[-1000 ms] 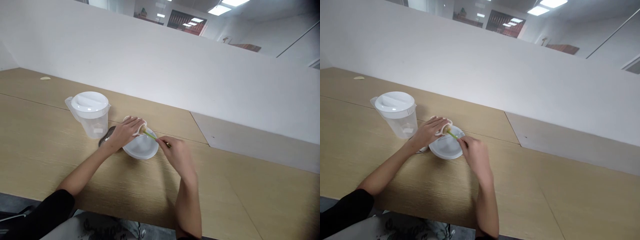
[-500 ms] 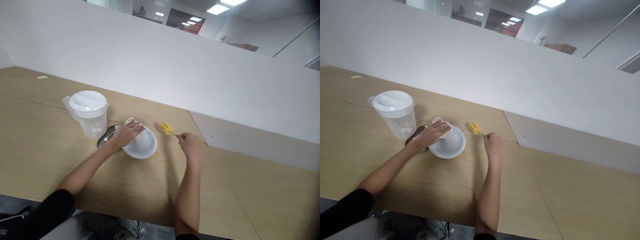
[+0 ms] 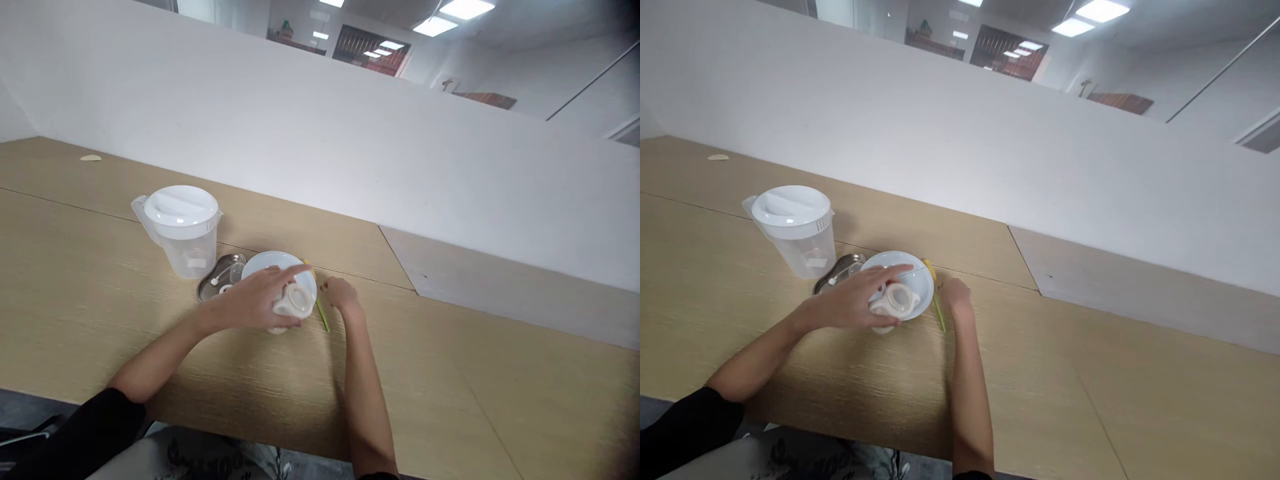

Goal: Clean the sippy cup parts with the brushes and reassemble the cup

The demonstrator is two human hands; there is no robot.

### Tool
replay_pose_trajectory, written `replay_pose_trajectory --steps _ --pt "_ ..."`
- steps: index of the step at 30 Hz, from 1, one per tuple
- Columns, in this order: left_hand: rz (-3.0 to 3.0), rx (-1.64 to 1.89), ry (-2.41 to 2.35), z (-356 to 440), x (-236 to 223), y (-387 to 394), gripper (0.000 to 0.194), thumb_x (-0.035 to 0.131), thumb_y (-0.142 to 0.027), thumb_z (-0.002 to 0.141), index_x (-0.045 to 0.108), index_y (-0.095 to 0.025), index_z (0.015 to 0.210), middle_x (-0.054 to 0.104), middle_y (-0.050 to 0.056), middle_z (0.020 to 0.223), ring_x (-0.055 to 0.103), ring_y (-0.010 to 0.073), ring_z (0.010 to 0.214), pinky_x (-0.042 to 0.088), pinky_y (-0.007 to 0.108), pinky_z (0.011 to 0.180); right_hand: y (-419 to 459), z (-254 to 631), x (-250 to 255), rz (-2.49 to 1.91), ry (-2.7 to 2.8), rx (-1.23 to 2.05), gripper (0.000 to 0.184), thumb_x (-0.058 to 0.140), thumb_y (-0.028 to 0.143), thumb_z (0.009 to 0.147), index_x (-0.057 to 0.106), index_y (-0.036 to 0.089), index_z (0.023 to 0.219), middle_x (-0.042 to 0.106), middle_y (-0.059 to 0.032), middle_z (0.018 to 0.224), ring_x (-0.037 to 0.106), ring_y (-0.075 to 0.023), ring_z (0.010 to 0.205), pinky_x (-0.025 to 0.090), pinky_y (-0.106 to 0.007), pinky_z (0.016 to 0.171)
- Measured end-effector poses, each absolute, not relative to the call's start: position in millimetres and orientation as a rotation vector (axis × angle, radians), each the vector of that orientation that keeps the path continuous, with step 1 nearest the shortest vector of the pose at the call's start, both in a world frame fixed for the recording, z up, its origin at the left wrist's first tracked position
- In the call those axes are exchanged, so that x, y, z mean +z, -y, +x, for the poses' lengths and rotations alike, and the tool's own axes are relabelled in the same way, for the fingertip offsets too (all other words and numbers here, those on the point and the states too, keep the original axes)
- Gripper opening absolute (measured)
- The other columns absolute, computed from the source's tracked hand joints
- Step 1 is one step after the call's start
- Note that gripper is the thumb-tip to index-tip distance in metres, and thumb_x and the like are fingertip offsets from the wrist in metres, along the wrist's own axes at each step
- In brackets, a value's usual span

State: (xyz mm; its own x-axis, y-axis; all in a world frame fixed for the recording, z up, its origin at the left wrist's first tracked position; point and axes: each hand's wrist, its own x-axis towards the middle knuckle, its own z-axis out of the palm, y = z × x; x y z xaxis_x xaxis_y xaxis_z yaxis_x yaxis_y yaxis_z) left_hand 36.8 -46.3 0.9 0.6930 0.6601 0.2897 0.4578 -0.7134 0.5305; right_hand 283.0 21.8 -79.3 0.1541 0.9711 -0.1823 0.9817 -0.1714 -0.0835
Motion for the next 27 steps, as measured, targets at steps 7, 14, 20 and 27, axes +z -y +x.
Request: replay_pose_trajectory --steps 7,14,20,27 --pt "2.699 0.302 -0.578 61 -11 79 0.069 0.064 -0.032 0.077 0.033 -0.011 0.135 0.064 0.012 0.106 0.061 0.0246 0.097 0.046 0.032 0.082 -25 265 -84 2.506 -2.428 -0.229 0.037 0.034 0.031 0.096 0.063 0.022 0.118 0.068 -0.0073 0.115 0.063 -0.0186 0.104 0.044 -0.025 0.082" --pt "3.026 0.094 -0.639 68 -29 79 0.035 0.061 -0.025 0.075 0.056 -0.009 0.105 0.061 0.013 0.108 0.06 0.0242 0.087 0.045 0.034 0.076 -27 261 -92 2.549 -2.332 -0.228 0.03 0.046 0.023 0.09 0.066 0.021 0.113 0.069 -0.0057 0.114 0.064 -0.0191 0.1 0.045 -0.026 0.083" --pt "3.053 -0.079 -0.6 71 -33 82 0.02 0.06 -0.018 0.076 0.061 -0.01 0.094 0.063 0.011 0.102 0.06 0.0227 0.085 0.044 0.034 0.075 -29 260 -96 2.452 -2.399 -0.221 0.034 0.045 0.019 0.089 0.064 0.023 0.117 0.066 -0.0037 0.122 0.06 -0.0185 0.111 0.043 -0.025 0.089" --pt "2.978 -0.072 -0.783 72 -44 80 0.042 0.062 -0.012 0.071 0.054 -0.009 0.112 0.063 0.015 0.109 0.061 0.0268 0.092 0.046 0.036 0.075 -26 258 -83 2.561 -2.289 -0.195 0.028 0.048 0.018 0.086 0.071 0.02 0.101 0.07 -0.008 0.108 0.065 -0.0196 0.097 0.044 -0.024 0.079"
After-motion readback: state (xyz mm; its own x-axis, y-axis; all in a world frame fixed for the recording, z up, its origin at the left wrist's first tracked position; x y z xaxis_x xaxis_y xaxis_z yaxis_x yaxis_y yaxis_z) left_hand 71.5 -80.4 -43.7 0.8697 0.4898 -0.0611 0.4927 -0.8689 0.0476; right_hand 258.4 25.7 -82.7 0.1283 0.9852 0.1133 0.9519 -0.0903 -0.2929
